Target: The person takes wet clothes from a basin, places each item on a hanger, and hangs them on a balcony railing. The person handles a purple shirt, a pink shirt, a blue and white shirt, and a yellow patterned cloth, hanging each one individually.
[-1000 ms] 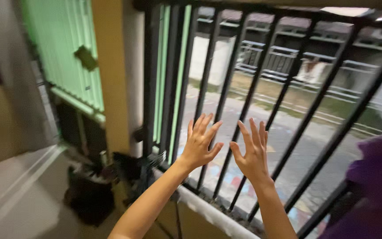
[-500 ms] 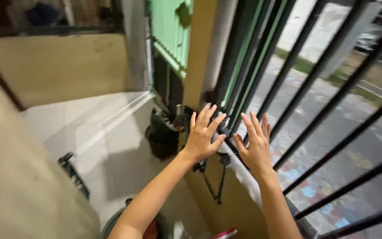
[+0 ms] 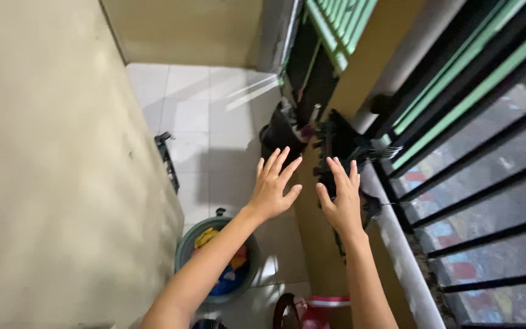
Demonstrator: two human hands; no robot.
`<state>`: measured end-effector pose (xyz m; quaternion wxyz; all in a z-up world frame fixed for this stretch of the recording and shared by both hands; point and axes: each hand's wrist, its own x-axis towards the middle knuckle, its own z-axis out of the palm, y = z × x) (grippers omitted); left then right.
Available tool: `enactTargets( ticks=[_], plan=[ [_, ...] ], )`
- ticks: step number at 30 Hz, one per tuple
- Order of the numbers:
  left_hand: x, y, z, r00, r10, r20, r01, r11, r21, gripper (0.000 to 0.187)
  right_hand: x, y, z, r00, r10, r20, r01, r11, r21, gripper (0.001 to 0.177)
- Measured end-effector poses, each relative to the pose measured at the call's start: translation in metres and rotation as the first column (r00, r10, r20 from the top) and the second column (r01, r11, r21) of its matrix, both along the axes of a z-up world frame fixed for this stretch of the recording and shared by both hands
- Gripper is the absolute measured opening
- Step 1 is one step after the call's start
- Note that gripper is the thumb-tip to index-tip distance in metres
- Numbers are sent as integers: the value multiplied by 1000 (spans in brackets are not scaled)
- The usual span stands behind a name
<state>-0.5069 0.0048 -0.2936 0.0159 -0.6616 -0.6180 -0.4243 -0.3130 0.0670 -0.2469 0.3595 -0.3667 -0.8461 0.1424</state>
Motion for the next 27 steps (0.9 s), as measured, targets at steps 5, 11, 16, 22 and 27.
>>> enactTargets(
  ticks=[5,11,16,22,27],
  plan=[
    [-44,-15,-39,997,73,20,-71,994,-87,69,-42,1,-34,997,84,-1,-83,992,-90,62],
    [-95,-30,-96,981,183,69,-170,972,-161,72,-82,6,-96,995,90,48,-78,974,-214,62],
    [-129,-46,-159,965,246,90,-219,947,-236,70,-106,2,-162,993,83,89,-47,934,-355,63],
    [-163,-67,-247,942,320,98,-271,901,-339,71,-124,-5,-245,989,98,114,-29,869,-494,62],
    [-180,-87,-323,917,394,70,-325,836,-442,73,-134,-3,-327,983,139,122,-44,815,-578,59]
  ],
)
